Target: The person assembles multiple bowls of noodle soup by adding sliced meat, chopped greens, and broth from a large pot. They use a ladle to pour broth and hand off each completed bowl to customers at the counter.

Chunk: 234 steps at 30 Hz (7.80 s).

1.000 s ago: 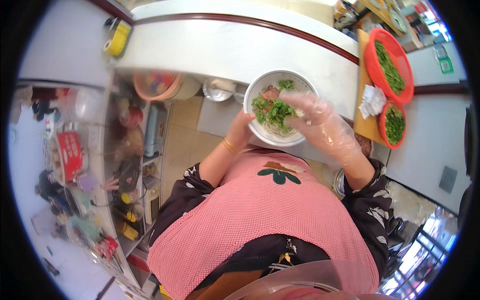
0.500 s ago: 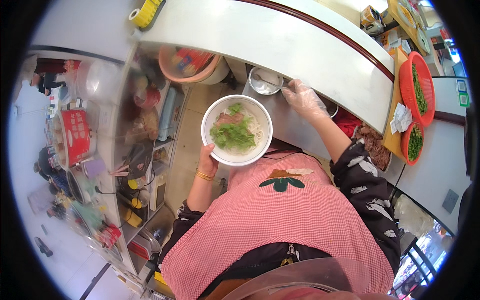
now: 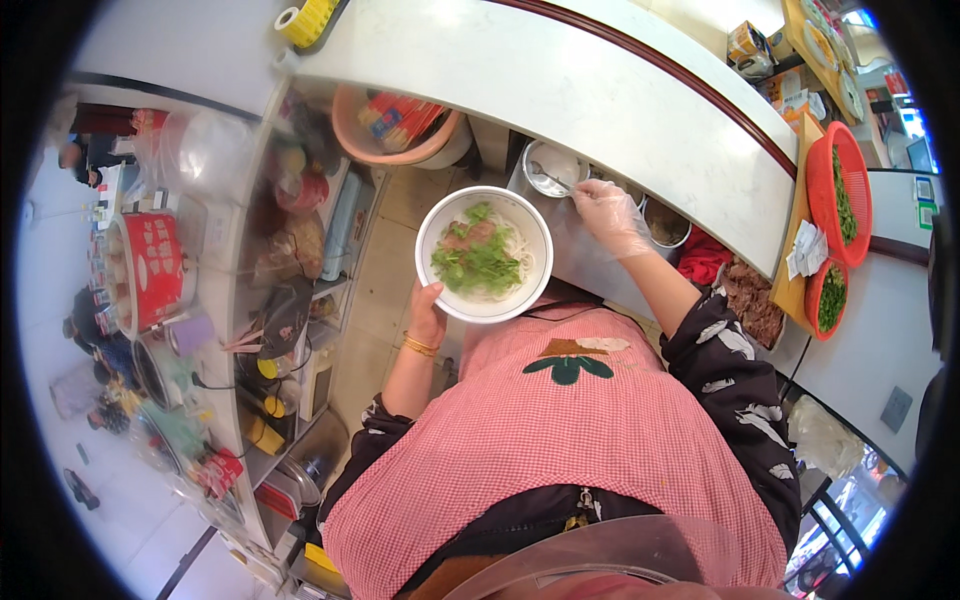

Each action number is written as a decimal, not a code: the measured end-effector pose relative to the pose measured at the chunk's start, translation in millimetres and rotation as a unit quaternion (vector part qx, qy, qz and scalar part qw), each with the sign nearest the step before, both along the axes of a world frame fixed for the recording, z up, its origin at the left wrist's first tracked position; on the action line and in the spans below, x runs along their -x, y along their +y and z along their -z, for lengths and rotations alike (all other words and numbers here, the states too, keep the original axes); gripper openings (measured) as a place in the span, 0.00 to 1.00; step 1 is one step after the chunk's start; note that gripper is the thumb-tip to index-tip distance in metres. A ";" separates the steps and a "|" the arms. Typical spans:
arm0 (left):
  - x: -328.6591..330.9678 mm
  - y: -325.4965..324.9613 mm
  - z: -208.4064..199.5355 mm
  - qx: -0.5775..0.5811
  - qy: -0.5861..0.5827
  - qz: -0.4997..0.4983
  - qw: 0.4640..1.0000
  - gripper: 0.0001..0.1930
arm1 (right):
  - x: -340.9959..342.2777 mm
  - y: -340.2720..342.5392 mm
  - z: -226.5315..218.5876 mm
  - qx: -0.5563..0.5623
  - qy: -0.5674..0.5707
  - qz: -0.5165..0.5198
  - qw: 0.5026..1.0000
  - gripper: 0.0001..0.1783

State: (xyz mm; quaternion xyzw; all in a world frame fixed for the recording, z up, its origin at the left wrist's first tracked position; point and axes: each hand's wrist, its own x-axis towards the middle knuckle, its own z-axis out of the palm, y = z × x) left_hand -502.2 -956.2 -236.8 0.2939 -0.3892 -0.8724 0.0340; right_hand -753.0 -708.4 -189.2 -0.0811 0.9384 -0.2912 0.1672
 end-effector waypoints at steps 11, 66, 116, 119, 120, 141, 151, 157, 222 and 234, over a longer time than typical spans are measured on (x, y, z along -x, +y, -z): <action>27.6 3.6 -11.3 0.014 -0.002 0.033 0.999 0.32 | -54.3 51.6 -99.9 0.137 0.076 -0.080 0.984 0.09; 76.3 60.9 -31.4 0.011 0.018 0.113 0.993 0.32 | -121.5 139.9 -80.7 0.409 -0.153 0.251 0.864 0.08; 38.1 15.7 -28.2 0.086 -0.004 0.038 0.996 0.35 | -83.6 94.3 -59.1 0.070 0.196 -0.033 0.978 0.13; 45.0 15.8 -34.2 0.087 -0.005 0.086 0.992 0.37 | -54.2 86.6 -32.9 0.043 0.156 0.037 0.986 0.16; 45.9 16.6 -35.3 0.090 0.012 0.111 0.990 0.38 | -45.9 83.1 -24.9 0.048 0.128 0.080 0.987 0.18; 157.1 89.6 -176.9 -0.163 0.032 0.696 0.699 0.40 | -361.3 47.3 -162.1 0.010 0.064 0.647 0.760 0.20; 239.0 119.2 -236.8 -0.204 0.054 0.809 0.548 0.30 | -331.7 -41.1 -255.4 -0.003 0.132 0.812 0.568 0.15; 241.0 126.5 -257.9 -0.208 0.072 0.820 0.529 0.33 | -338.4 54.2 -351.7 -0.095 0.311 0.775 0.542 0.13; 81.6 369.4 -398.2 -0.088 0.059 0.776 0.622 0.30 | -544.2 67.6 -465.9 0.558 0.270 0.691 0.372 0.33; 79.4 373.5 -409.4 -0.081 0.036 0.780 0.619 0.30 | -495.1 17.2 -525.1 0.531 0.174 0.710 0.430 0.32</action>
